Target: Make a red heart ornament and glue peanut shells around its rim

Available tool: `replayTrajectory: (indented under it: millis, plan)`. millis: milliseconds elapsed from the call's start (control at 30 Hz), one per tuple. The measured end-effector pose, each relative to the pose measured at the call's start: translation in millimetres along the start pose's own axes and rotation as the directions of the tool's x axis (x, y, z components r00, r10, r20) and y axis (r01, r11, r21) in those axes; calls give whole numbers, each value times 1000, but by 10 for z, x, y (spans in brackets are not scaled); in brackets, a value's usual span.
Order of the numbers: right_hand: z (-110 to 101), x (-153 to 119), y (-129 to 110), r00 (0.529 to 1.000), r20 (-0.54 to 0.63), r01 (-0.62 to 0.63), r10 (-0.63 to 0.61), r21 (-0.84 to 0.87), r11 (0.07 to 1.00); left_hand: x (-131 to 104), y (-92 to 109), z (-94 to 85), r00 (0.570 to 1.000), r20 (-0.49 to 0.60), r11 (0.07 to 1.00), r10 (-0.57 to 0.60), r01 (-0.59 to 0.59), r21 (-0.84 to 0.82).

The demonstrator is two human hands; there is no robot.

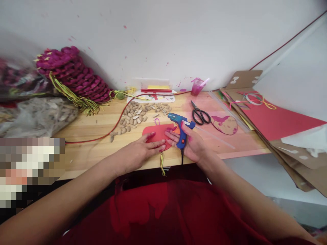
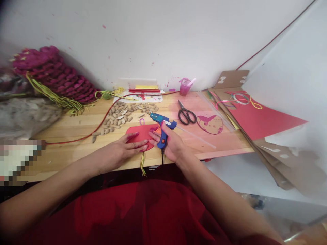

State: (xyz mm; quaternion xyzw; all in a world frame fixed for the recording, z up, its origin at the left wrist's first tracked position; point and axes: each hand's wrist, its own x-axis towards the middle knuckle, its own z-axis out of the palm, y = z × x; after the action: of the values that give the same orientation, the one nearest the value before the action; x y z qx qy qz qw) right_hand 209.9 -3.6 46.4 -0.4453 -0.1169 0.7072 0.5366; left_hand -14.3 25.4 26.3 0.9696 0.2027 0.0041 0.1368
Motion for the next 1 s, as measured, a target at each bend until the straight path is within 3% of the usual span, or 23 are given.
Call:
replayTrajectory:
  millis: [267,533,700,1000]
  plan:
    - [19,-15,-9,1000,-6,3,-3,-2,1000,6,-47,58,999,-24,999,44,-43,23]
    - [18,-51,-9,1000,-20,13,-13,23,1000,-27,-53,69,999,-32,1000,0,0,18]
    - [17,-46,1,1000,-3,6,-6,41,999,6,-25,0,1000,-26,1000,3,-3,15]
    - [3,-17,54,999,-40,30,-27,86,996,87,34,-16,992,-40,972,-117,123,201]
